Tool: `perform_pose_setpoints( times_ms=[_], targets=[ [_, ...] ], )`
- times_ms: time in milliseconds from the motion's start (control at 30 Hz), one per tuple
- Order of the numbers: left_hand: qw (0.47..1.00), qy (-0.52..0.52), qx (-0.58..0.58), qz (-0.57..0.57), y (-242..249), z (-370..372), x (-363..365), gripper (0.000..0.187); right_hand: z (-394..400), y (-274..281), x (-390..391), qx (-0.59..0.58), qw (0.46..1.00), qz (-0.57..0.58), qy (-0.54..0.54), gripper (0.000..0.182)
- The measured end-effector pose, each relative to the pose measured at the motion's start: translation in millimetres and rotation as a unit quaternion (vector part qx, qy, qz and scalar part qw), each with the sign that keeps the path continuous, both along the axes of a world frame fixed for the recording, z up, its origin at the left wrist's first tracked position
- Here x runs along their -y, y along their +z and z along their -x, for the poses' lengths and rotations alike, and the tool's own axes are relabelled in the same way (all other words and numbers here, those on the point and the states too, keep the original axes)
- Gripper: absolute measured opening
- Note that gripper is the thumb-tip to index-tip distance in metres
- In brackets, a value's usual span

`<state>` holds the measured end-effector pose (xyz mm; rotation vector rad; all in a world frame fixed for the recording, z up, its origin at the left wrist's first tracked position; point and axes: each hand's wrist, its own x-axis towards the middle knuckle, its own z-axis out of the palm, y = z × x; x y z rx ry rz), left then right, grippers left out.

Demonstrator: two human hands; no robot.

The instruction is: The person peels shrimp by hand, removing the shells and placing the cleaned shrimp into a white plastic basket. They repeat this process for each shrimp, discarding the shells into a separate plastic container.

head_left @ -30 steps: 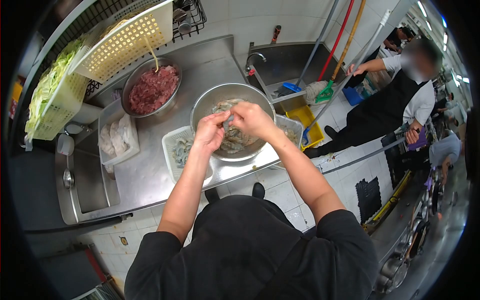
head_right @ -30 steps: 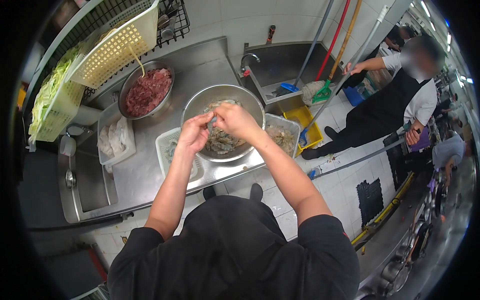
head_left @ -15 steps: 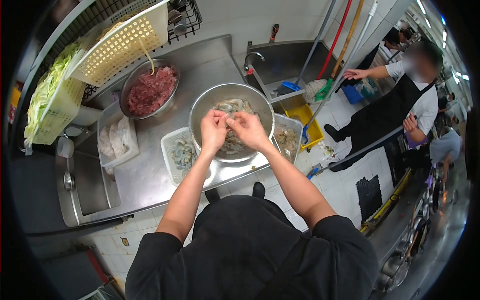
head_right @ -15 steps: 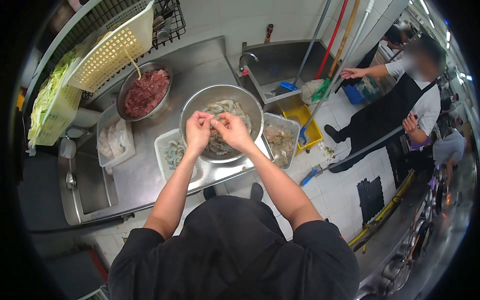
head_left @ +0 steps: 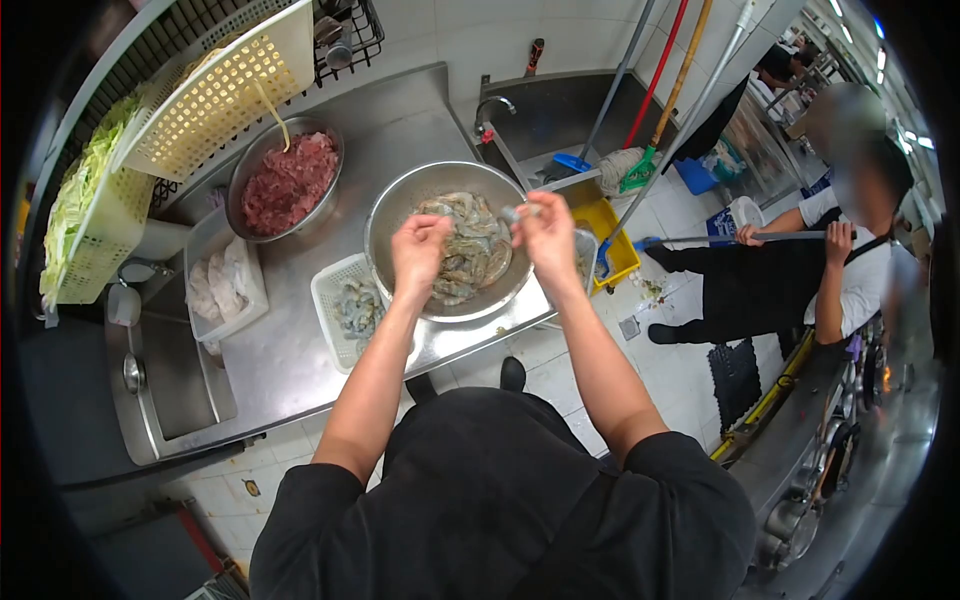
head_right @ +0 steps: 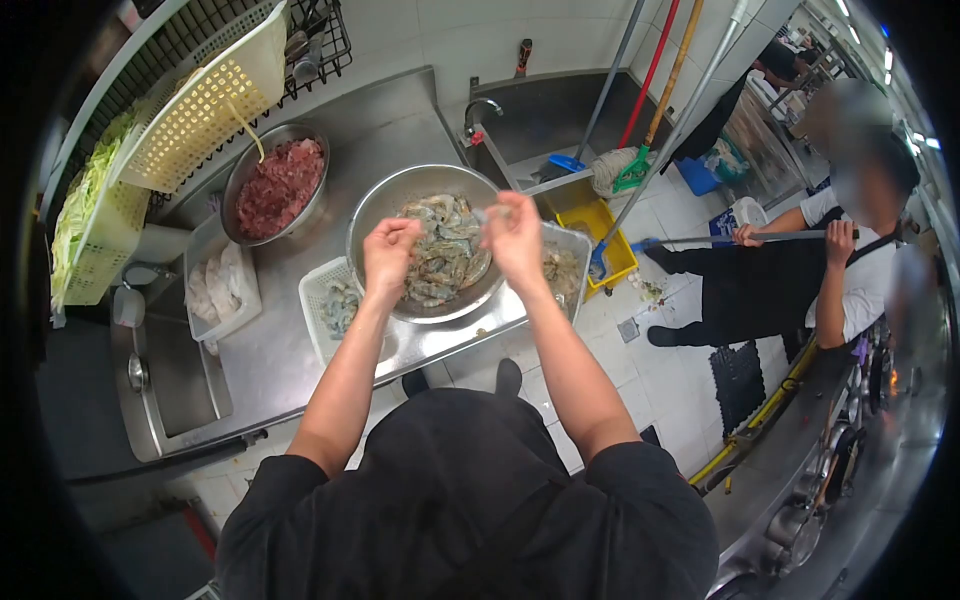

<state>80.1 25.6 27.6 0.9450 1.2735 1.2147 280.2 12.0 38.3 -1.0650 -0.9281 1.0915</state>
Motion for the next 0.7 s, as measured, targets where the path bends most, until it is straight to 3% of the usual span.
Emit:
perform_pose_setpoints(
  times_ms=[67, 133, 200, 233, 300, 333, 367, 400, 433, 467, 500, 567, 600, 633, 700],
  targets=[
    [0.999, -0.035, -0.016, 0.022, 15.6, -26.9, 5.8, 0.016, -7.8, 36.1, -3.9, -0.013, 0.996, -0.077, -0.053, 0.028],
    [0.995, -0.091, 0.021, -0.031, 9.2, -71.6, 0.0, 0.016, -3.1, 76.8, -6.0, -0.023, 0.983, -0.170, -0.067, 0.028],
    [0.981, -0.185, -0.020, -0.051, -8.1, -111.2, -16.8, 0.030, 13.0, 118.9, -2.0, -0.016, 0.972, -0.227, -0.064, 0.029],
    [0.976, -0.194, 0.097, -0.020, -42.4, -137.2, -29.7, 0.033, 20.5, 132.1, -1.3, 0.005, 0.964, -0.260, -0.061, 0.031],
    [0.973, -0.185, 0.029, -0.137, -10.6, -143.9, -16.8, 0.035, 39.5, 158.1, 6.3, 0.045, 0.954, -0.291, -0.052, 0.031],
    [0.975, -0.172, 0.026, -0.137, -11.4, -154.4, -9.7, 0.035, 51.1, 162.8, 5.8, 0.040, 0.955, -0.291, -0.040, 0.031],
    [0.973, -0.047, -0.048, -0.221, -13.7, -167.2, -1.0, 0.033, 65.0, 165.0, 6.6, 0.052, 0.953, -0.299, -0.027, 0.030],
    [0.944, 0.074, -0.123, -0.298, -16.6, -170.7, 3.7, 0.031, 79.2, 164.2, 8.3, 0.065, 0.950, -0.306, -0.018, 0.030],
    [0.944, 0.076, -0.126, -0.296, -29.6, -160.5, 3.8, 0.031, 96.9, 158.6, 11.0, 0.080, 0.955, -0.285, 0.012, 0.030],
    [0.971, -0.010, -0.106, -0.212, -45.0, -142.4, 4.7, 0.025, 115.6, 148.2, 12.7, 0.091, 0.961, -0.254, 0.061, 0.027],
    [0.984, -0.097, -0.083, -0.127, -50.0, -125.6, 6.0, 0.020, 133.0, 120.6, 3.5, 0.212, 0.941, -0.251, 0.080, 0.029],
    [0.972, -0.078, -0.164, -0.151, -52.1, -107.2, 8.2, 0.014, 161.5, 81.6, -0.5, 0.289, 0.888, -0.252, 0.253, 0.041],
    [0.953, -0.077, -0.228, -0.186, -60.0, -97.3, 6.9, 0.014, 169.3, 50.8, -3.9, 0.384, 0.845, -0.274, 0.252, 0.035],
    [0.928, -0.075, -0.290, -0.219, -64.9, -84.3, 5.6, 0.015, 164.9, 36.8, -11.9, 0.387, 0.844, -0.274, 0.249, 0.035],
    [0.855, -0.154, -0.453, -0.203, -66.2, -46.8, 1.7, 0.017, 153.8, 19.3, -32.2, 0.459, 0.805, -0.165, 0.338, 0.028]
  ],
)
